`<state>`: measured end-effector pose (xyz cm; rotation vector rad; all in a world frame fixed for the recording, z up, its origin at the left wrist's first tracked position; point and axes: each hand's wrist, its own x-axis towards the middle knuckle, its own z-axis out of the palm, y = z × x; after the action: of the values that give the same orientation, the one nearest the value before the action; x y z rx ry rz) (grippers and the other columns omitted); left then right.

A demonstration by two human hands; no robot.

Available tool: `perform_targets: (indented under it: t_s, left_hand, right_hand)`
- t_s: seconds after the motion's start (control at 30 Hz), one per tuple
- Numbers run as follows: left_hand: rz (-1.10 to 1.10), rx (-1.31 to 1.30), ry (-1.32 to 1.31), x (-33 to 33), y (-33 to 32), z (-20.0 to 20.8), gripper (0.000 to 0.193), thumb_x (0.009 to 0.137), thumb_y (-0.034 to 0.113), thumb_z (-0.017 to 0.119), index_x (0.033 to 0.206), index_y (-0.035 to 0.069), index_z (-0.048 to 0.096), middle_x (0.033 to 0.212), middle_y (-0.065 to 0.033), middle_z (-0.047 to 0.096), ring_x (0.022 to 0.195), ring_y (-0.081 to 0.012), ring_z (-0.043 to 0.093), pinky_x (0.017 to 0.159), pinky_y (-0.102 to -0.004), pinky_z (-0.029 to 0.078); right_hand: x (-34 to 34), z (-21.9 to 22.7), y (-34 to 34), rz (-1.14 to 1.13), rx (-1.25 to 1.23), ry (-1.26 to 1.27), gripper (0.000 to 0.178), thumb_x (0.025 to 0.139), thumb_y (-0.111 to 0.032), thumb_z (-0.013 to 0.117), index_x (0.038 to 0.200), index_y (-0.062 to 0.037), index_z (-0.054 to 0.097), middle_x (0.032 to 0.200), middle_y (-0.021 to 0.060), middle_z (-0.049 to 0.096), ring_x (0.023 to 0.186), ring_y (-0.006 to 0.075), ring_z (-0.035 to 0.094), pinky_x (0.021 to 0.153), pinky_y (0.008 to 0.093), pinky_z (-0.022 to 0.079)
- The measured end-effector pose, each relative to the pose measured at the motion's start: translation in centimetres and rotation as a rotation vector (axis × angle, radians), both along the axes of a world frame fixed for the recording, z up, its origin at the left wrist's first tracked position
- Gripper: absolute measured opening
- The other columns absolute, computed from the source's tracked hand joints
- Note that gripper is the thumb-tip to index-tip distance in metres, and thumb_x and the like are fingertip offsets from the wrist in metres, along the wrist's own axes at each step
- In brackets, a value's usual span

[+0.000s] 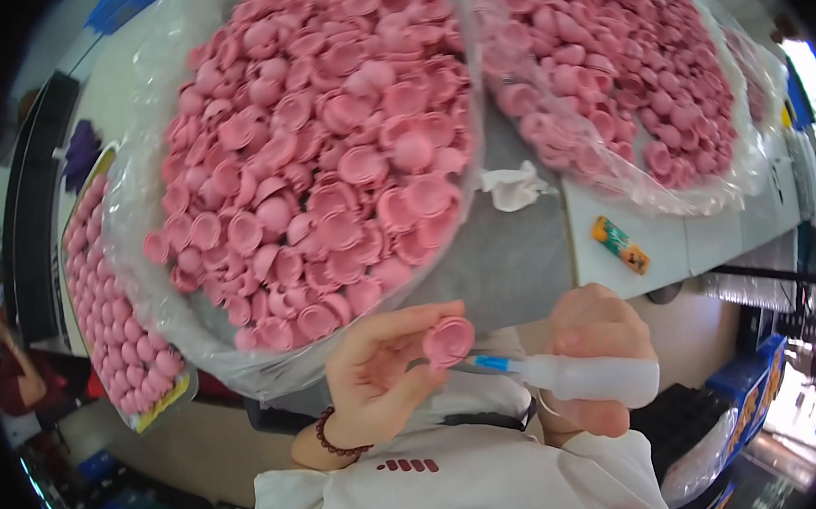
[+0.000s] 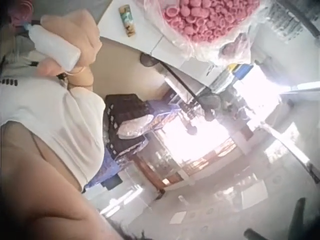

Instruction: Applying glue to pink plastic shell halves and joining them together to form small pods.

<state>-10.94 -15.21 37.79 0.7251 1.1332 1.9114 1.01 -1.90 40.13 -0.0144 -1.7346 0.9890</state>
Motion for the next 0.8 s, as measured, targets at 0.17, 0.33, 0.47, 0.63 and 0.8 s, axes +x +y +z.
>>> perform_targets:
  t_s: [0.17,0.33,0.47,0.63,0.8]
  left_hand:
    - [-0.087,0.043,-0.002,-0.61,0.07,-0.14,0.039,0.073,-0.001,0.061,0.107,-0.004,0.042,0.110,-0.0267,0.048,0.095,-0.0215,0.054,0.078,-0.0293,0.046]
    - [-0.123,0.064,-0.071,-0.84,0.06,-0.11,0.038,0.074,-0.001,0.061,0.107,-0.005,0.042,0.111,-0.0285,0.047,0.096,-0.0232,0.054,0.081,-0.0302,0.045]
    - [-0.143,0.064,-0.058,-0.97,0.03,-0.19,0.038,0.074,0.000,0.061,0.106,-0.005,0.042,0.111,-0.0289,0.046,0.097,-0.0242,0.054,0.081,-0.0303,0.045]
    - [-0.155,0.075,-0.067,-1.03,-0.05,-0.11,0.040,0.072,-0.001,0.062,0.106,-0.005,0.042,0.110,-0.0290,0.046,0.098,-0.0251,0.053,0.082,-0.0310,0.045]
    - [-0.158,0.077,-0.057,-1.06,-0.04,-0.06,0.040,0.071,-0.002,0.064,0.105,-0.005,0.042,0.110,-0.0290,0.047,0.099,-0.0262,0.053,0.082,-0.0322,0.045]
  right_hand:
    - [-0.62,-0.26,-0.97,-0.002,-0.106,-0.017,0.053,0.075,-0.049,0.057,0.074,0.0042,0.059,0.062,0.0070,0.058,0.043,0.0140,0.047,0.035,0.0245,0.034]
    - [-0.67,0.19,-0.73,0.003,-0.041,-0.118,0.052,0.074,-0.048,0.057,0.076,0.0041,0.059,0.057,0.0049,0.056,0.043,0.0127,0.048,0.036,0.0232,0.035]
    - [-0.93,-0.34,-0.70,-0.019,-0.040,-0.055,0.053,0.075,-0.048,0.057,0.079,0.0049,0.059,0.057,0.0044,0.056,0.044,0.0127,0.048,0.035,0.0231,0.034]
    - [-1.06,-0.20,-0.71,-0.025,-0.029,-0.051,0.053,0.076,-0.047,0.056,0.081,0.0055,0.058,0.060,0.0053,0.056,0.045,0.0124,0.048,0.035,0.0228,0.034]
    - [-0.82,-0.31,-0.90,-0.064,-0.024,-0.029,0.055,0.077,-0.049,0.054,0.083,0.0058,0.057,0.062,0.0059,0.056,0.046,0.0126,0.048,0.036,0.0222,0.035]
